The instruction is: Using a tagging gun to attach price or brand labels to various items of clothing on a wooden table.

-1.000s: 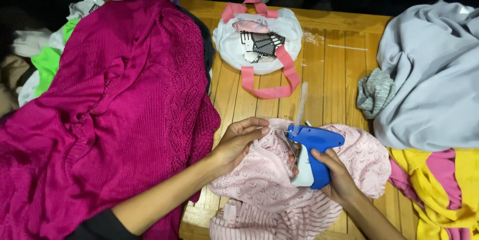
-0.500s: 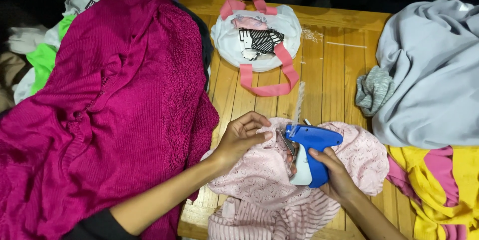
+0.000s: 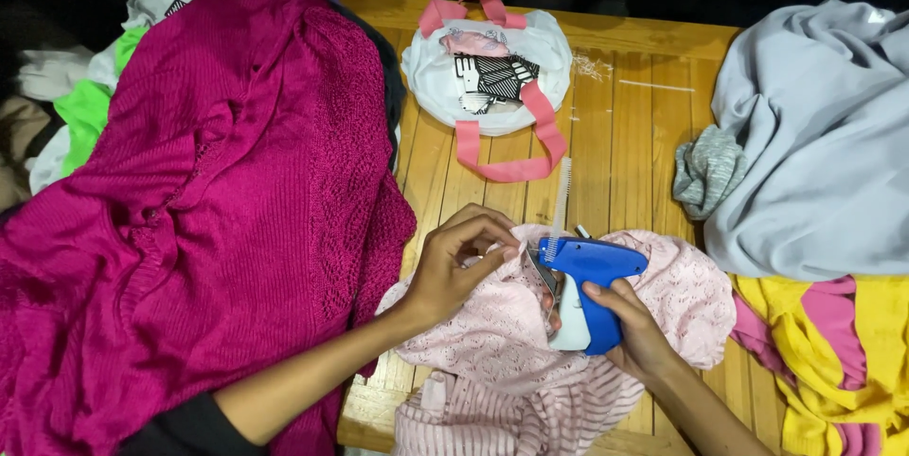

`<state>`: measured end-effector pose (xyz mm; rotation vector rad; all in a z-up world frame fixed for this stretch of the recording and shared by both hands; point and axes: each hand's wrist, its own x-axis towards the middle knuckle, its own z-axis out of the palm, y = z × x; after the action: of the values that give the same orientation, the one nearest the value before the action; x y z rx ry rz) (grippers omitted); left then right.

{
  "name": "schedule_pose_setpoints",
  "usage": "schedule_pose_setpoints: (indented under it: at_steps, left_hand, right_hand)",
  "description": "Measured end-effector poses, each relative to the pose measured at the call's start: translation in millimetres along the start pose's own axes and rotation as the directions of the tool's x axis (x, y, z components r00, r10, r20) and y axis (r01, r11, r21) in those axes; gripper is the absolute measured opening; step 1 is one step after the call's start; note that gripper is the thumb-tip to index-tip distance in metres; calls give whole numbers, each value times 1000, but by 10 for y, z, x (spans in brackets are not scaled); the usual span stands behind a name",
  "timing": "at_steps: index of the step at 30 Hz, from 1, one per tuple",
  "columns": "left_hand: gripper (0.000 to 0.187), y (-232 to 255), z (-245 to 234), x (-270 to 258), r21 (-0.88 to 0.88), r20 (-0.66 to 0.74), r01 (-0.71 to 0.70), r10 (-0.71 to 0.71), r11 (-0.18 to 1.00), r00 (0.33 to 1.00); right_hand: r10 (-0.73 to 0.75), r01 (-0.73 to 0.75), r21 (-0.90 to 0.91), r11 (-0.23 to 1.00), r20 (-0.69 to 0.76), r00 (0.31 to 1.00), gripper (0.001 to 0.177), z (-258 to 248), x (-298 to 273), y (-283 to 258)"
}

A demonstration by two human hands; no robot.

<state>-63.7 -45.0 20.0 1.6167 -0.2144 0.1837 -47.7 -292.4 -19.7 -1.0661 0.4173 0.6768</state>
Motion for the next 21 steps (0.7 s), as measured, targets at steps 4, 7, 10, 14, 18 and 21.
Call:
schedule_pose_setpoints:
  at_steps: [4,7,10,14,18,21]
  left_hand:
    - [4,-159,-11,-8,80,-24,14,-12,997,1000]
    - [10,-187,-54,6,10,-105,81,-79,997,991]
    - [4,-206,-124,58,-38,-198,121,-126,992,972]
    - [8,-197,-196,125,2,-369,35,-32,999,929]
    - [12,-180,-231,155,19,-444,18,-8,1000,896]
    - [11,-221,-238,160,146,-316,126,-74,981,946]
  right_hand:
    - [9,-12,-56,998,-54,998,49,-165,103,60]
    - [-29,34,-68,997,78,997,50,-204,120,76]
    - [-92,92,17,996,385,918,45,-135,74,33]
    - [-52,57,-18,998,210,976,50,-150,67,44]
    - [-61,59,16,998,224,973,52,-107,46,38]
    - [-51,50,8,999,195,979,48,-76,18,25]
